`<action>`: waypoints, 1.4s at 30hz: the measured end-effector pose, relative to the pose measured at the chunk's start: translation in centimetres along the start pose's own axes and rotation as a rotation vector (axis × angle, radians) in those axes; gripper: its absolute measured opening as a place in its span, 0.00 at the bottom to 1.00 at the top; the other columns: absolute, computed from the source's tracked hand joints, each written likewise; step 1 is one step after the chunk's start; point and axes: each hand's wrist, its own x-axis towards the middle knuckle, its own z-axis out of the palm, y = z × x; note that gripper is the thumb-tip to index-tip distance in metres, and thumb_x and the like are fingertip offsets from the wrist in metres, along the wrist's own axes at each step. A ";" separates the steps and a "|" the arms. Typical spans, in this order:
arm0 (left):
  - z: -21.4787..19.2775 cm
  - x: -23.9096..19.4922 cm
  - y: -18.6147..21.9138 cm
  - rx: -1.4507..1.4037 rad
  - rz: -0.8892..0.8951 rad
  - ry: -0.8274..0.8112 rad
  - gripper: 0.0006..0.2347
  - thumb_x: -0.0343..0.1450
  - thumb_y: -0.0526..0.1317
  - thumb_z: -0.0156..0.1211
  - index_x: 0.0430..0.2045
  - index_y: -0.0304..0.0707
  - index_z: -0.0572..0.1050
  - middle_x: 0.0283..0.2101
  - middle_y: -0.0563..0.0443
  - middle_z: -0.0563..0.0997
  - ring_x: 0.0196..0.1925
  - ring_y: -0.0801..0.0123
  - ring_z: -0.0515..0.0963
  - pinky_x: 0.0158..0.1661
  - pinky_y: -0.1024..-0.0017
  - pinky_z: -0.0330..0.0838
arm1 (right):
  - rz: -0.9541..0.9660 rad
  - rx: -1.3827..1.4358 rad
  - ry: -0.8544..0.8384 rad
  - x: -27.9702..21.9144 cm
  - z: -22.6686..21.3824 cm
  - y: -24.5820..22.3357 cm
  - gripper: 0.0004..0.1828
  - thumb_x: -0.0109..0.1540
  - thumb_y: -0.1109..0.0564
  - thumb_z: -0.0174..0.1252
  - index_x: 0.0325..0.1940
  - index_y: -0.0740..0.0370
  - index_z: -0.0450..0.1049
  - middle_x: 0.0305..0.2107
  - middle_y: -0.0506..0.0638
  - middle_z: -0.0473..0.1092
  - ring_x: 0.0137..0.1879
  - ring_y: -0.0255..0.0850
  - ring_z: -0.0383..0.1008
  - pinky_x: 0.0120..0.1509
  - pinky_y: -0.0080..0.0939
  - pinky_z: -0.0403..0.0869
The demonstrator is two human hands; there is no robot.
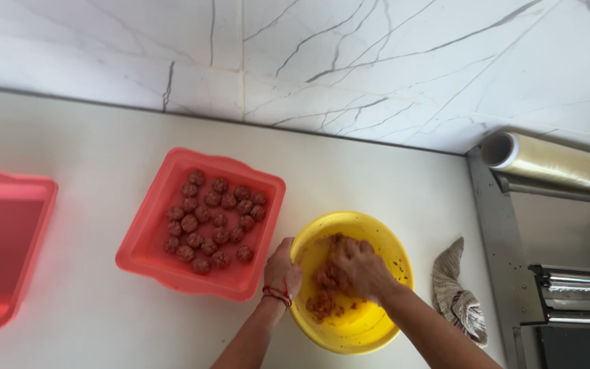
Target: Rolling a mixture of ground meat and cheese into balls and placing them in a tray.
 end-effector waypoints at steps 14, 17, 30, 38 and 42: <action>0.4 0.1 -0.7 0.101 0.142 0.110 0.17 0.66 0.27 0.53 0.48 0.42 0.73 0.45 0.41 0.83 0.50 0.48 0.81 0.49 0.56 0.75 | 0.177 0.337 -0.103 -7.2 -5.2 -4.2 0.52 0.57 0.44 0.70 0.79 0.44 0.49 0.76 0.57 0.43 0.75 0.59 0.52 0.57 0.55 0.80; -0.3 -0.5 0.4 0.082 0.081 0.064 0.17 0.67 0.28 0.53 0.50 0.43 0.71 0.44 0.42 0.83 0.49 0.50 0.82 0.50 0.57 0.75 | -0.028 0.337 0.229 -5.8 -1.7 -4.7 0.46 0.55 0.37 0.71 0.74 0.42 0.62 0.60 0.52 0.60 0.63 0.52 0.67 0.60 0.55 0.79; -0.1 -0.3 -0.3 0.004 0.163 0.077 0.15 0.66 0.29 0.51 0.45 0.42 0.74 0.44 0.40 0.83 0.51 0.47 0.81 0.51 0.55 0.74 | 0.131 0.258 0.244 1.4 -0.6 -6.1 0.16 0.65 0.45 0.60 0.55 0.49 0.73 0.54 0.58 0.64 0.60 0.60 0.68 0.55 0.56 0.77; -0.7 -0.8 1.4 0.145 -0.012 0.004 0.16 0.69 0.28 0.54 0.50 0.44 0.70 0.44 0.43 0.84 0.48 0.51 0.83 0.47 0.56 0.76 | 0.146 0.311 0.043 -8.7 -7.1 -1.8 0.56 0.54 0.35 0.71 0.79 0.36 0.48 0.76 0.58 0.48 0.71 0.60 0.63 0.67 0.60 0.71; -0.1 -0.1 0.7 0.161 -0.010 0.015 0.17 0.68 0.29 0.57 0.51 0.44 0.69 0.44 0.44 0.83 0.48 0.51 0.82 0.47 0.57 0.76 | 0.105 -0.010 -0.060 -7.3 -1.4 1.7 0.64 0.49 0.30 0.69 0.81 0.39 0.41 0.74 0.53 0.50 0.67 0.53 0.69 0.67 0.52 0.74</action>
